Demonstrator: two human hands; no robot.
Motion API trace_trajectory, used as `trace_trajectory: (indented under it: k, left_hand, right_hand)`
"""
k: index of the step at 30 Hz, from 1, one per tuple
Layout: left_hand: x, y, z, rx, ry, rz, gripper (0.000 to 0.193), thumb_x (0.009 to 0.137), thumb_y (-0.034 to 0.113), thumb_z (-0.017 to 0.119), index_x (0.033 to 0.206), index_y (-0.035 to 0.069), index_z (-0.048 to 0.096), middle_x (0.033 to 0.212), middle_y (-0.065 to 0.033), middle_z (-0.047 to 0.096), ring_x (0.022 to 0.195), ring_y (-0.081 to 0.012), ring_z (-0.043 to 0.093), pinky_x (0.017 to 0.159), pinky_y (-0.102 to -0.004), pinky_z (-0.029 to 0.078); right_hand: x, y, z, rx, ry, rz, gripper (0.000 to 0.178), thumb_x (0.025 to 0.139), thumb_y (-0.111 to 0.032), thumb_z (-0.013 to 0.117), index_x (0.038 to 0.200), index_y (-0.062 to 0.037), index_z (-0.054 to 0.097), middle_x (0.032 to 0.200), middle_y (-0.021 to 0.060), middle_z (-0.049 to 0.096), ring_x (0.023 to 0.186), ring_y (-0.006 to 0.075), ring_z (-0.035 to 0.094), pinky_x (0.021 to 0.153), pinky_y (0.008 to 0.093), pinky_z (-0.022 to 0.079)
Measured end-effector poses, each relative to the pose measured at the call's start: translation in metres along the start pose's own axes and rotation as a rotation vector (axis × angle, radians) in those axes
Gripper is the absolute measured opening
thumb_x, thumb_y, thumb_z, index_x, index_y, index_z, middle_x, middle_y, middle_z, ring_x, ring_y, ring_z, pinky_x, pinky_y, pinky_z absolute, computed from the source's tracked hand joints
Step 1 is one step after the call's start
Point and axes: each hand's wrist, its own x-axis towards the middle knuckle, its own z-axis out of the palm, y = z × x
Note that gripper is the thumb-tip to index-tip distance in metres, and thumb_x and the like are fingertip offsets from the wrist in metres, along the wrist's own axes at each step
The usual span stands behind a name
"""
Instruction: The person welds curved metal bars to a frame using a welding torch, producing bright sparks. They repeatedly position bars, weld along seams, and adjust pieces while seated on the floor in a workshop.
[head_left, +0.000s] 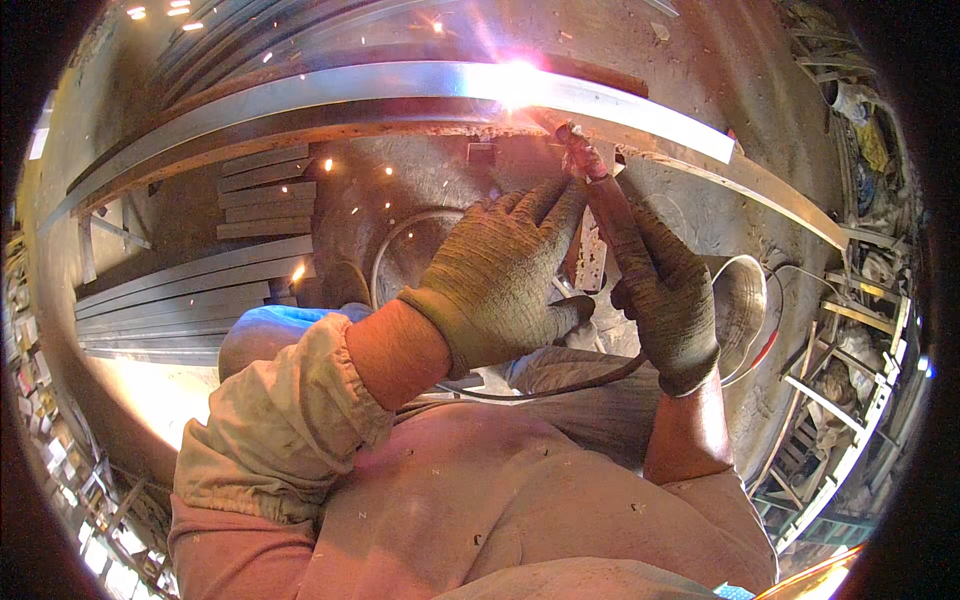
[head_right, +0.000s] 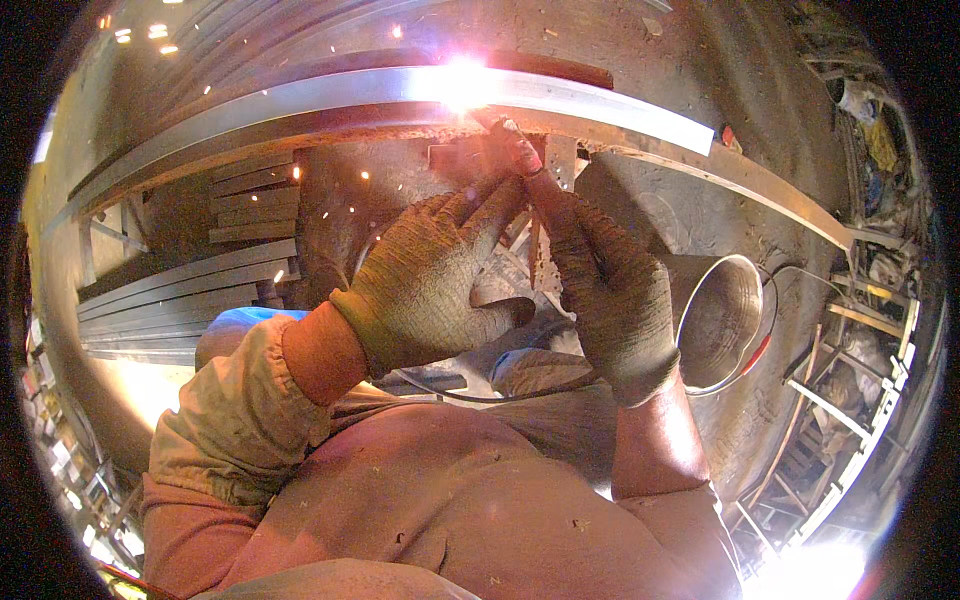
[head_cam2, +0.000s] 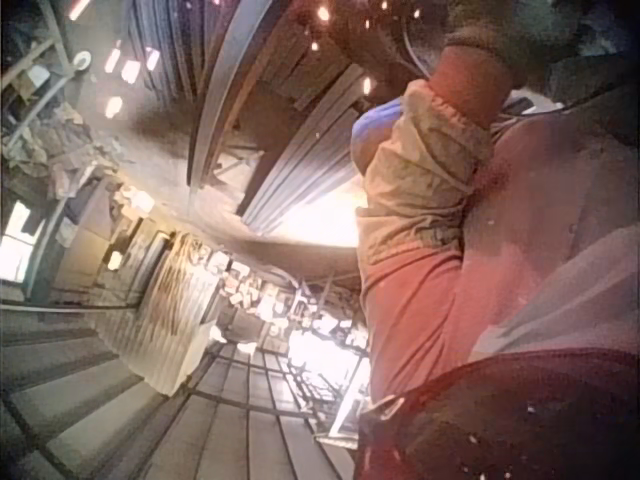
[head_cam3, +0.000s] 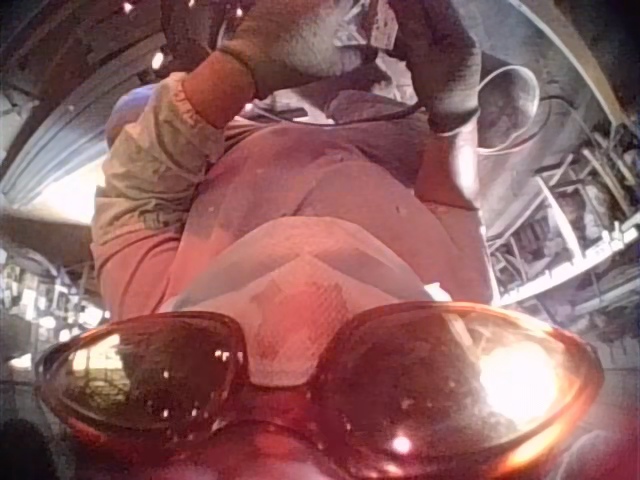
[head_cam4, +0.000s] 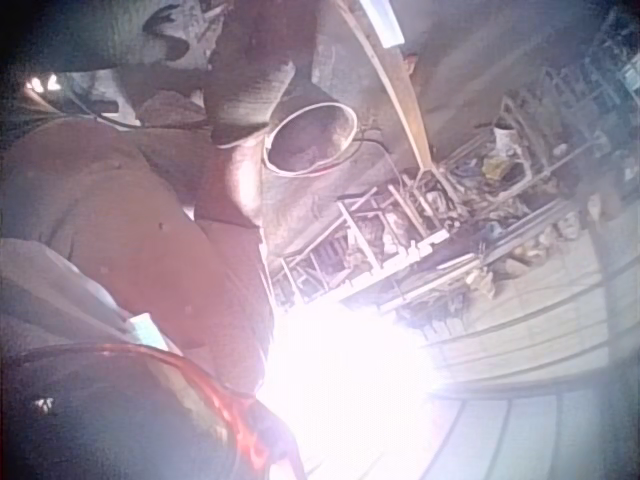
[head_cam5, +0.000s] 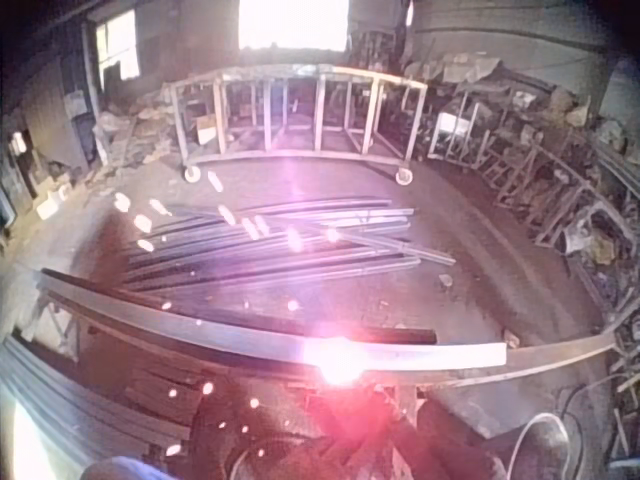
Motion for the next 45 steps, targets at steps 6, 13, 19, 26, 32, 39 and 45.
trace_trajectory:
  k: [6,13,19,26,32,39,45]
  left_hand:
    - [-0.001,-0.003,0.004,-0.024,0.03,0.018,0.106,0.093,0.052,0.086,0.17,-0.008,0.045,0.17,-0.0343,0.055,0.15,-0.0497,0.06,0.128,-0.0565,0.047]
    - [-0.002,-0.001,0.003,0.004,0.016,0.012,0.106,0.093,0.051,0.086,0.17,-0.008,0.045,0.171,-0.0328,0.055,0.15,-0.049,0.059,0.129,-0.055,0.046]
    - [-0.001,-0.001,0.003,0.019,0.04,0.033,0.106,0.093,0.051,0.085,0.171,-0.008,0.044,0.171,-0.0321,0.055,0.148,-0.0492,0.062,0.126,-0.0556,0.047]
    - [-0.003,-0.001,0.005,0.033,0.005,-0.009,0.112,0.09,0.05,0.088,0.174,-0.006,0.041,0.167,-0.034,0.057,0.145,-0.0487,0.063,0.122,-0.0559,0.051]
    - [-0.001,-0.001,0.002,0.017,0.051,0.066,0.106,0.095,0.051,0.084,0.172,-0.009,0.042,0.172,-0.0371,0.052,0.153,-0.0514,0.058,0.131,-0.0576,0.044]
    - [-0.001,-0.002,0.001,-0.039,0.003,0.022,0.106,0.096,0.053,0.083,0.173,-0.008,0.042,0.173,-0.0356,0.052,0.156,-0.049,0.056,0.131,-0.0575,0.044]
    - [-0.001,-0.002,0.001,-0.044,0.018,0.044,0.105,0.096,0.053,0.083,0.172,-0.008,0.043,0.171,-0.036,0.053,0.154,-0.0493,0.058,0.13,-0.0572,0.045]
  right_hand:
    - [-0.001,-0.001,-0.001,-0.034,0.0,-0.024,0.038,0.123,-0.033,0.069,0.154,-0.0154,0.079,0.098,-0.0027,0.076,0.078,0.0047,0.06,0.071,0.0285,0.054]
    - [0.001,0.009,-0.002,-0.074,0.007,-0.086,0.035,0.122,-0.03,0.069,0.151,-0.0133,0.08,0.095,0.0007,0.077,0.077,0.0055,0.061,0.072,0.0295,0.055]
    - [0.002,0.009,0.0,-0.056,0.027,-0.095,0.032,0.123,-0.029,0.069,0.143,-0.0101,0.083,0.094,0.0,0.075,0.077,0.0071,0.062,0.072,0.0306,0.055]
    - [-0.002,0.001,0.0,-0.041,0.009,-0.094,0.033,0.124,-0.027,0.067,0.149,-0.0114,0.081,0.096,-0.0003,0.074,0.08,0.0049,0.062,0.071,0.0284,0.054]
    - [-0.001,0.004,-0.001,-0.03,-0.007,-0.043,0.036,0.123,-0.03,0.068,0.153,-0.0135,0.079,0.09,-0.0022,0.069,0.075,0.0057,0.061,0.068,0.0292,0.055]
    - [-0.001,0.007,-0.003,-0.018,-0.03,-0.034,0.037,0.124,-0.034,0.066,0.156,-0.0188,0.079,0.088,-0.0029,0.069,0.07,0.0057,0.061,0.065,0.0298,0.054]
    - [-0.001,0.008,-0.004,-0.063,-0.025,-0.087,0.037,0.124,-0.032,0.065,0.156,-0.0192,0.078,0.089,-0.0029,0.071,0.069,0.0064,0.062,0.064,0.0301,0.054]
